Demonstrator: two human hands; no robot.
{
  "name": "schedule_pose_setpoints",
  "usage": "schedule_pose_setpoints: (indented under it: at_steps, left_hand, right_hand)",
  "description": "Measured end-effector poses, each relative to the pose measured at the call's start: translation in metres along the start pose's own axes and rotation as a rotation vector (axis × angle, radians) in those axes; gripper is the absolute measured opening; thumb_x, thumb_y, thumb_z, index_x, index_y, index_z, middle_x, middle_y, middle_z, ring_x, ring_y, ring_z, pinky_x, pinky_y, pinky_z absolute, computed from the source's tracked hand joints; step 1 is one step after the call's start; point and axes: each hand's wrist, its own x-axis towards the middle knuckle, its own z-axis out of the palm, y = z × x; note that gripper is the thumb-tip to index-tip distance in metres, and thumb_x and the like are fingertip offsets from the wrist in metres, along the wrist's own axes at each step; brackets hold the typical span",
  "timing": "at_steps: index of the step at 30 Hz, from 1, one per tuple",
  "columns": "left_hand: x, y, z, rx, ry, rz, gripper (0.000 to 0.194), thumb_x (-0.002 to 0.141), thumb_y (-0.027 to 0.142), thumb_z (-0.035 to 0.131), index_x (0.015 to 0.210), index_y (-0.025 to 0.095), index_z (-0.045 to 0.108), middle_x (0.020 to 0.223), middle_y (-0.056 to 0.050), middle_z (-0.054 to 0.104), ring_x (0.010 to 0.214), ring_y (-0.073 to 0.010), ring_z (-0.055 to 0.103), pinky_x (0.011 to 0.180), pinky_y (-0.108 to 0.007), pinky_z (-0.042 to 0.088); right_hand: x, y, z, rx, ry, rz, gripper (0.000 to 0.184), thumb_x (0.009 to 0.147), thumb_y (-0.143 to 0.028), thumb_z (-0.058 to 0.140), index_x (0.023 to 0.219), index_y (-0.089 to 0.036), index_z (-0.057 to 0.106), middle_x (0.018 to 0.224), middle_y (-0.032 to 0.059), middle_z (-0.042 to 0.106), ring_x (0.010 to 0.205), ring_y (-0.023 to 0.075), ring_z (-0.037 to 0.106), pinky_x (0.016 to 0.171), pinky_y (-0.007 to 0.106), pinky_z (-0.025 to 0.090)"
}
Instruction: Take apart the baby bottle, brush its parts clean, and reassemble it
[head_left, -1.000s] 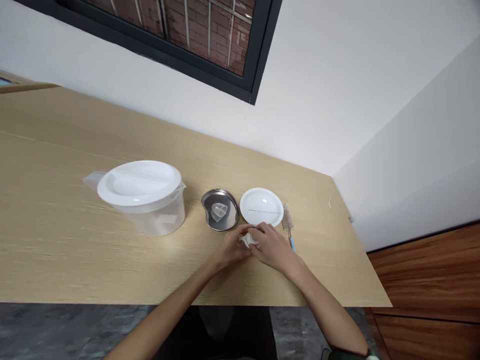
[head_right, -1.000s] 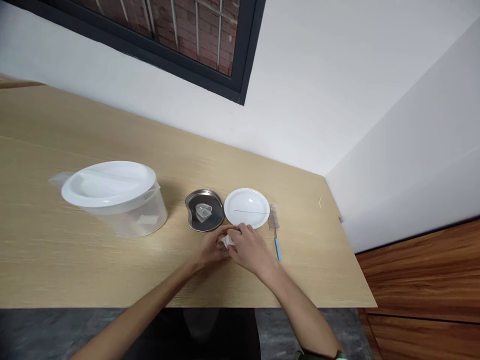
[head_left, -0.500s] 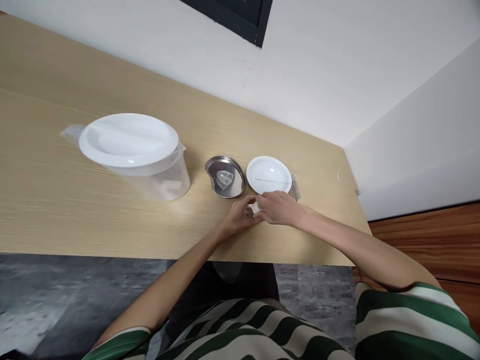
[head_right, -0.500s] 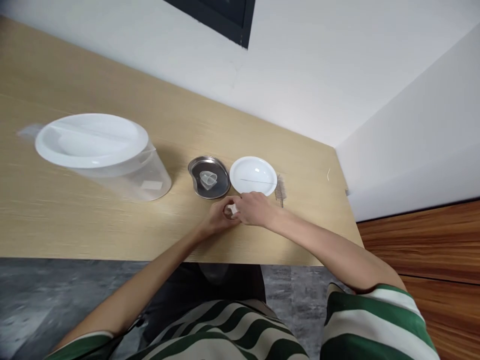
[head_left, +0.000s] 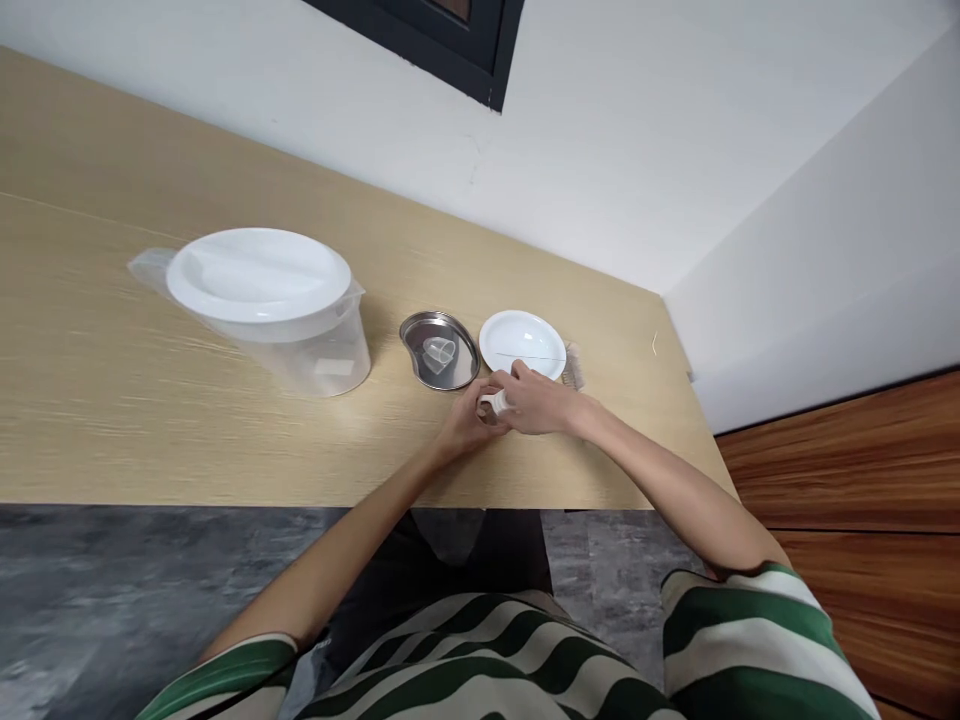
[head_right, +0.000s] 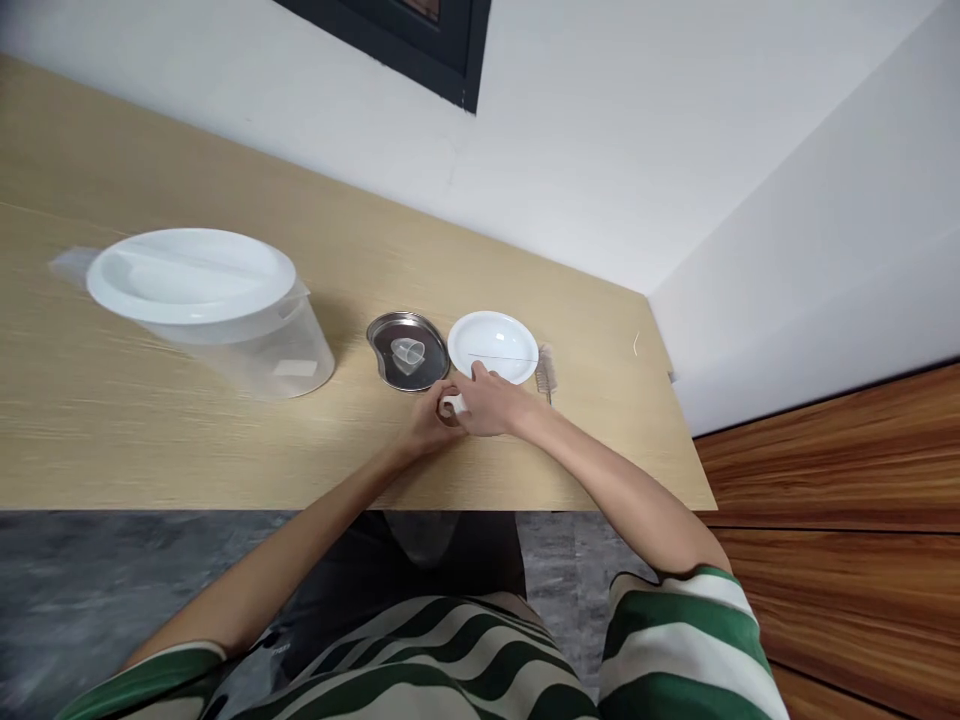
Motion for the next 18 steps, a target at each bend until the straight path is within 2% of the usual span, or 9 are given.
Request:
schedule_pose_setpoints:
  at_steps: [2, 3, 5, 6, 10, 14, 16, 18]
  left_hand:
    - [0.000, 0.001, 0.001, 0.004, 0.009, -0.005, 0.058, 0.064, 0.027, 0.083, 0.114, 0.017, 0.055, 0.104, -0.006, 0.068, 0.082, -0.0190, 0.067, 0.067, -0.027, 0.053]
    - [0.000, 0.002, 0.001, 0.003, 0.011, -0.006, 0.059, 0.064, 0.028, 0.084, 0.114, 0.017, 0.055, 0.105, -0.006, 0.068, 0.085, -0.0197, 0.067, 0.069, -0.028, 0.054]
    - [0.000, 0.001, 0.001, -0.001, 0.009, -0.008, 0.063, 0.063, 0.030, 0.085, 0.116, 0.018, 0.053, 0.110, -0.008, 0.066, 0.092, -0.0214, 0.067, 0.074, -0.029, 0.054]
    - [0.000, 0.001, 0.001, -0.003, 0.006, -0.009, 0.064, 0.062, 0.030, 0.086, 0.117, 0.018, 0.053, 0.112, -0.008, 0.066, 0.095, -0.0219, 0.067, 0.076, -0.030, 0.054]
    - [-0.001, -0.004, 0.003, -0.015, -0.012, -0.022, 0.065, 0.061, 0.030, 0.088, 0.114, 0.016, 0.052, 0.106, -0.007, 0.066, 0.090, -0.0199, 0.066, 0.076, -0.029, 0.054]
    - [-0.001, -0.005, 0.005, -0.041, -0.021, -0.016, 0.060, 0.064, 0.031, 0.087, 0.110, 0.016, 0.052, 0.109, -0.008, 0.065, 0.095, -0.0200, 0.065, 0.080, -0.030, 0.054]
    - [-0.001, -0.003, 0.005, -0.050, -0.018, -0.006, 0.062, 0.064, 0.031, 0.087, 0.113, 0.017, 0.052, 0.111, -0.009, 0.064, 0.098, -0.0210, 0.064, 0.081, -0.030, 0.055]
    - [-0.001, -0.001, 0.004, -0.056, -0.018, -0.001, 0.064, 0.063, 0.033, 0.087, 0.114, 0.016, 0.052, 0.109, -0.008, 0.065, 0.095, -0.0208, 0.065, 0.078, -0.030, 0.055]
  right_hand:
    - [0.002, 0.005, -0.007, -0.026, -0.077, -0.019, 0.051, 0.086, -0.023, 0.065, 0.136, -0.022, 0.053, 0.121, 0.0112, 0.059, 0.099, 0.0245, 0.065, 0.077, 0.030, 0.050]
    - [0.004, 0.005, -0.008, -0.050, -0.093, 0.001, 0.047, 0.086, -0.023, 0.066, 0.132, -0.021, 0.058, 0.117, 0.0120, 0.062, 0.101, 0.0259, 0.065, 0.078, 0.030, 0.050]
    - [0.009, 0.002, -0.008, -0.073, -0.097, 0.071, 0.033, 0.090, -0.030, 0.063, 0.118, -0.014, 0.067, 0.109, 0.0160, 0.066, 0.103, 0.0298, 0.065, 0.078, 0.031, 0.050]
    - [0.012, -0.001, -0.007, -0.067, -0.097, 0.104, 0.032, 0.093, -0.034, 0.058, 0.113, -0.012, 0.069, 0.106, 0.0180, 0.067, 0.102, 0.0309, 0.066, 0.077, 0.032, 0.050]
    - [0.022, -0.013, -0.001, -0.050, -0.086, 0.224, 0.043, 0.101, -0.036, 0.040, 0.108, -0.007, 0.071, 0.105, 0.0229, 0.068, 0.101, 0.0320, 0.067, 0.079, 0.036, 0.051]
    - [0.022, -0.012, -0.005, -0.099, -0.063, 0.288, 0.052, 0.103, -0.045, 0.038, 0.109, -0.005, 0.071, 0.112, 0.0260, 0.066, 0.112, 0.0362, 0.062, 0.090, 0.044, 0.047]
    - [0.017, -0.005, -0.010, -0.121, -0.042, 0.261, 0.056, 0.100, -0.053, 0.044, 0.114, -0.005, 0.069, 0.114, 0.0247, 0.065, 0.111, 0.0365, 0.062, 0.091, 0.044, 0.047]
    - [0.012, 0.002, -0.014, -0.115, -0.061, 0.109, 0.055, 0.091, -0.053, 0.060, 0.126, -0.010, 0.062, 0.118, 0.0201, 0.064, 0.109, 0.0334, 0.063, 0.088, 0.040, 0.049]
